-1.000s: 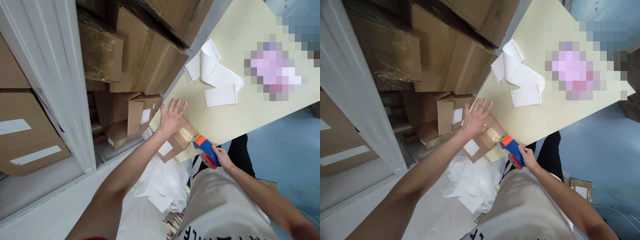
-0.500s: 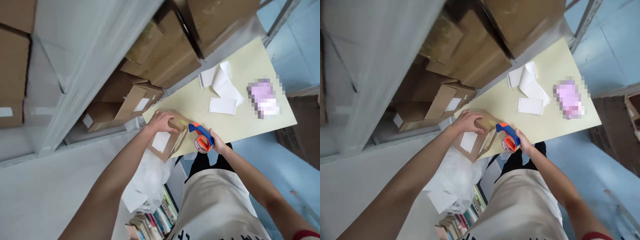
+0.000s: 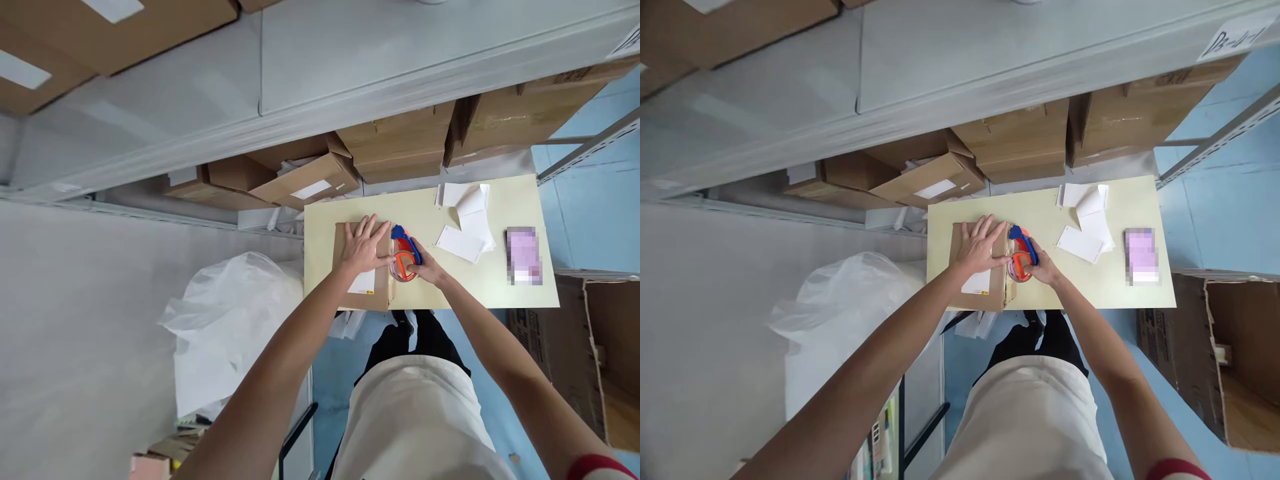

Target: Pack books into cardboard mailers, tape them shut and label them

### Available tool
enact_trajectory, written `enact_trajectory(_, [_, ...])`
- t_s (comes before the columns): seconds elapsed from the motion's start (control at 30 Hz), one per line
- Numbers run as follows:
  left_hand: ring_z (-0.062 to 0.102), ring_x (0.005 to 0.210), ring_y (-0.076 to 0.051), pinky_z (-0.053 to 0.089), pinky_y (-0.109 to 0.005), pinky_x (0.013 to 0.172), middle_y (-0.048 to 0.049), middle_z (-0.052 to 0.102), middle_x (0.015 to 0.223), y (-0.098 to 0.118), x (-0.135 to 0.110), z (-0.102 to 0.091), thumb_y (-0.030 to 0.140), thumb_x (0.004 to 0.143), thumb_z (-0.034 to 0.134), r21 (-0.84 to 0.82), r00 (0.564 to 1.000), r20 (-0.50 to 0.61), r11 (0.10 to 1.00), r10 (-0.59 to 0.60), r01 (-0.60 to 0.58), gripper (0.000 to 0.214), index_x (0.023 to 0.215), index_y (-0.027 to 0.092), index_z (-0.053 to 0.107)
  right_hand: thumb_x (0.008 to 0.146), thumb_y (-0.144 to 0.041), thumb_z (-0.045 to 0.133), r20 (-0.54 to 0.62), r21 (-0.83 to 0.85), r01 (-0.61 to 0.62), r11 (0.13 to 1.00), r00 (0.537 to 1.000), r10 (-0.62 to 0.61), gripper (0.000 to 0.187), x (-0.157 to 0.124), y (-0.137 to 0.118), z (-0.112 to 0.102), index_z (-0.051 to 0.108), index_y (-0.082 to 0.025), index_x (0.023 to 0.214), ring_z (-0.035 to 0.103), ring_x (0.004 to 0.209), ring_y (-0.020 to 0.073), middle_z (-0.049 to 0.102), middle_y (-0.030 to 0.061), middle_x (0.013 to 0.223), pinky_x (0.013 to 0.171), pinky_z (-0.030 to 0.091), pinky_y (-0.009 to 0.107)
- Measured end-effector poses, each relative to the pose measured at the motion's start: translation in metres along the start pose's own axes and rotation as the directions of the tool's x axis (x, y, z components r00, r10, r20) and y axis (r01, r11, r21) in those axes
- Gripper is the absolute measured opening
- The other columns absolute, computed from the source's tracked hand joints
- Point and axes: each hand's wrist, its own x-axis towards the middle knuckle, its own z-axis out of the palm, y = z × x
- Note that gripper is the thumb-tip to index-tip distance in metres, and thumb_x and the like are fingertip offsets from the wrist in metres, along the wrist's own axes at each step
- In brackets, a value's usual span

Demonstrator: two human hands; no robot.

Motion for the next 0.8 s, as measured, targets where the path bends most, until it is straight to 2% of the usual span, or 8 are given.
enact_trajectory(0.13, [0.018,0.147,-0.039,0.006,-0.066,0.114,-0.0100,0.019,0.163,0.002,0.003,0.001,0.070,0.080,0.051,0.001,0.999,-0.020,1.000,-0.029,0.029,0.089,0.154,0.034,0.020,0.064,-0.019,0.063,-0.031,-0.033,-0.106,0.994,0.994,0.105,0.103,-0.007,0.001,0.012,0.015,-0.029,0.155,0.063,0.099,0.0229,0.061,0.0058,0.130,0.086,0.054,0.043])
enact_trajectory(0.23, [0.019,0.146,-0.038,0.005,-0.065,0.114,-0.0097,0.021,0.162,0.004,0.002,0.004,0.071,0.081,0.048,-0.013,0.999,-0.041,1.000,-0.021,0.021,0.087,0.154,0.035,0.019,0.066,-0.017,0.060,-0.069,-0.109,-0.092,0.990,0.994,0.084,0.101,-0.022,0.005,0.017,0.016,-0.030,0.155,0.063,0.100,0.0230,0.061,0.0054,0.130,0.090,0.053,0.044])
enact_trajectory(0.3, [0.020,0.146,-0.037,0.004,-0.065,0.114,-0.0103,0.024,0.160,0.004,0.002,0.006,0.072,0.082,0.047,-0.030,0.998,-0.066,1.000,-0.011,0.009,0.085,0.154,0.035,0.020,0.065,-0.014,0.059,-0.081,-0.169,-0.050,0.984,0.996,0.037,0.101,-0.042,0.016,0.022,0.018,-0.030,0.155,0.061,0.107,0.0243,0.060,0.0053,0.131,0.097,0.049,0.045])
enact_trajectory(0.4, [0.021,0.145,-0.037,0.003,-0.065,0.114,-0.0109,0.028,0.158,0.003,0.001,0.007,0.073,0.081,0.047,-0.061,0.996,-0.094,0.998,0.000,-0.005,0.085,0.153,0.036,0.022,0.062,-0.011,0.057,-0.051,-0.237,-0.016,0.971,0.999,0.004,0.102,-0.091,0.047,0.034,0.019,-0.029,0.155,0.058,0.114,0.0267,0.060,0.0060,0.132,0.103,0.044,0.048])
enact_trajectory(0.5, [0.022,0.144,-0.038,0.002,-0.065,0.114,-0.0107,0.031,0.156,0.002,0.000,0.008,0.073,0.080,0.047,-0.088,0.994,-0.105,0.996,-0.010,0.000,0.085,0.153,0.036,0.023,0.059,-0.010,0.056,0.002,-0.248,0.015,0.969,1.000,-0.015,0.101,-0.148,0.084,0.061,0.024,-0.028,0.153,0.058,0.114,0.0274,0.060,0.0059,0.132,0.104,0.042,0.049])
enact_trajectory(0.6, [0.021,0.144,-0.038,-0.002,-0.065,0.114,-0.0107,0.031,0.155,0.004,-0.002,0.006,0.074,0.079,0.048,-0.101,0.995,-0.097,0.995,-0.032,0.022,0.087,0.153,0.036,0.021,0.062,-0.013,0.055,-0.098,-0.168,-0.002,0.986,0.995,-0.014,0.098,-0.180,0.109,0.103,0.021,-0.027,0.154,0.056,0.119,0.0272,0.054,0.0071,0.138,0.108,0.039,0.048])
enact_trajectory(0.7, [0.019,0.144,-0.039,-0.003,-0.064,0.114,-0.0103,0.031,0.155,0.005,-0.002,0.005,0.075,0.079,0.048,-0.107,0.995,-0.093,0.994,-0.041,0.031,0.089,0.154,0.036,0.018,0.066,-0.016,0.055,-0.154,-0.011,-0.040,0.999,0.987,0.038,0.101,-0.180,0.114,0.145,0.009,-0.029,0.156,0.055,0.121,0.0265,0.054,0.0063,0.138,0.106,0.042,0.046])
enact_trajectory(0.8, [0.019,0.144,-0.041,-0.001,-0.065,0.114,-0.0111,0.032,0.154,0.001,0.002,0.005,0.075,0.078,0.048,-0.130,0.989,-0.104,0.987,-0.107,0.093,0.093,0.155,0.035,0.013,0.067,-0.019,0.053,-0.197,0.094,-0.078,0.992,0.976,0.095,0.104,-0.164,0.106,0.165,0.000,-0.030,0.156,0.056,0.117,0.0250,0.054,0.0050,0.138,0.101,0.046,0.043])
